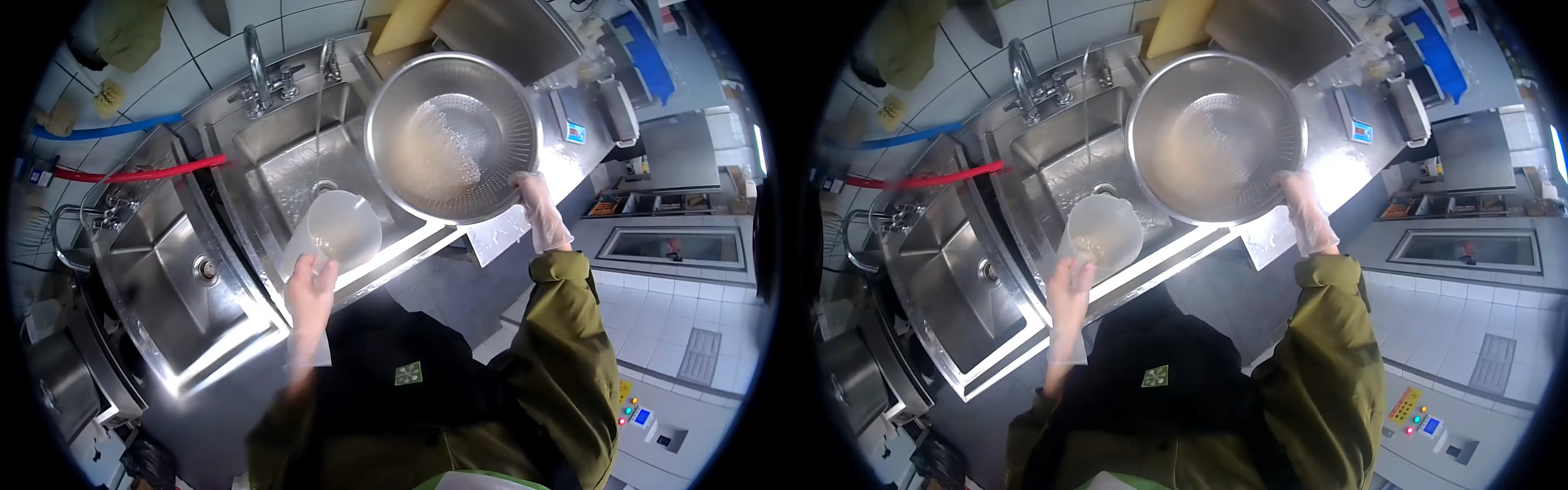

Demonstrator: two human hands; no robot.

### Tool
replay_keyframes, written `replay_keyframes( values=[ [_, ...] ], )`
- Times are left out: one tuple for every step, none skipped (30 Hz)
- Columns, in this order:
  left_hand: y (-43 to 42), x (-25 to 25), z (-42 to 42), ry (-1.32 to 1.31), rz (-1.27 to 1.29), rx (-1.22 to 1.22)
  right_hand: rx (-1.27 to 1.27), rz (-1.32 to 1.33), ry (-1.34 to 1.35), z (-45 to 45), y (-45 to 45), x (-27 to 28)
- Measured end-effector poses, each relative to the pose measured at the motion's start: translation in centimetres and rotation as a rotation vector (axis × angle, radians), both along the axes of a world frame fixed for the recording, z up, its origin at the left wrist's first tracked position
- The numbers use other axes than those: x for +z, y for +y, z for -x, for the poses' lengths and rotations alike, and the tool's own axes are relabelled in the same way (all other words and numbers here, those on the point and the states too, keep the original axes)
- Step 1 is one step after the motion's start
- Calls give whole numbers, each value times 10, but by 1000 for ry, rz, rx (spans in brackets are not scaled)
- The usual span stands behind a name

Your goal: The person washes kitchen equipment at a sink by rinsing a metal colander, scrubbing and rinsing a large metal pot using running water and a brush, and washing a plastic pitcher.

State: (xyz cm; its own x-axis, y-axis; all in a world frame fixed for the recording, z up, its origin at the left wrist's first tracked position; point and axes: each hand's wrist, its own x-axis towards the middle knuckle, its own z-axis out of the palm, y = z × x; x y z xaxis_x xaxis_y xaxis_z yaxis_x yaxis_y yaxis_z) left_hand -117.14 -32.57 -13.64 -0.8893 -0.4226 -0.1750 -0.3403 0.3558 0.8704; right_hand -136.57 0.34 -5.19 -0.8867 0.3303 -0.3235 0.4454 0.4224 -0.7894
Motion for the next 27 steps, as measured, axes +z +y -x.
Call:
replay_keyframes(
  values=[
    [2, -3, 10, 9, 13, -23, -4, -47, 4, -3, 3, 12],
    [4, -6, 20, 17, 29, -45, 15, -66, 2, -6, 7, 20],
    [7, -9, 30, 8, 9, -73, 35, -83, 3, -7, 10, 26],
    [10, -11, 40, 0, -9, -101, 56, -98, 3, -7, 14, 31],
    [14, -13, 47, -8, -26, -128, 52, -182, -14, -3, 17, 31],
    [17, -19, 50, 6, -31, -118, 54, -174, 53, -5, 16, 28],
    [19, -24, 53, 20, -35, -105, 57, -166, 120, -7, 9, 25],
    [21, -28, 57, 35, -38, -90, 63, -157, 189, -7, 5, 23],
    [23, -32, 61, 76, -79, -83, 50, -195, 165, -7, 5, 20],
    [27, -32, 62, 109, -124, -78, 61, -180, 167, -5, 6, 18],
    [31, -32, 62, 140, -168, -71, 71, -165, 169, -1, 6, 15],
    [32, -30, 63, 99, -180, -104, 80, -148, 173, 1, 5, 14],
    [33, -27, 66, 63, -190, -135, 92, -211, 178, 1, 3, 13],
    [33, -26, 70, 29, -201, -162, 108, -274, 184, 3, -2, 13],
    [35, -31, 69, 72, -196, -138, 119, -338, 183, 1, -6, 12],
    [38, -40, 69, 116, -189, -114, 112, -304, 254, -5, -16, 14],
    [38, -43, 73, 168, -179, -86, 109, -266, 332, -9, -30, 19],
    [38, -44, 76, 150, -171, -79, 104, -230, 408, -10, -37, 22],
    [37, -41, 74, 123, -167, -80, 225, -368, 84, -4, -30, 32],
    [36, -41, 71, 95, -161, -84, 183, -349, 126, -10, -31, 30],
    [36, -43, 71, 95, -167, -73, 146, -328, 179, -13, -37, 28],
    [37, -46, 74, 97, -172, -57, 112, -306, 234, -13, -48, 32],
    [38, -48, 73, 92, -180, -47, 147, -304, 288, -11, -42, 27],
    [40, -49, 70, 116, -197, -45, 159, -319, 288, -15, -43, 28],
    [41, -50, 70, 147, -211, -38, 174, -332, 295, -16, -47, 30],
    [42, -49, 73, 181, -225, -27, 193, -344, 305, -14, -50, 32],
    [43, -48, 73, 171, -247, -31, 181, -332, 265, -13, -49, 35]
  ],
)
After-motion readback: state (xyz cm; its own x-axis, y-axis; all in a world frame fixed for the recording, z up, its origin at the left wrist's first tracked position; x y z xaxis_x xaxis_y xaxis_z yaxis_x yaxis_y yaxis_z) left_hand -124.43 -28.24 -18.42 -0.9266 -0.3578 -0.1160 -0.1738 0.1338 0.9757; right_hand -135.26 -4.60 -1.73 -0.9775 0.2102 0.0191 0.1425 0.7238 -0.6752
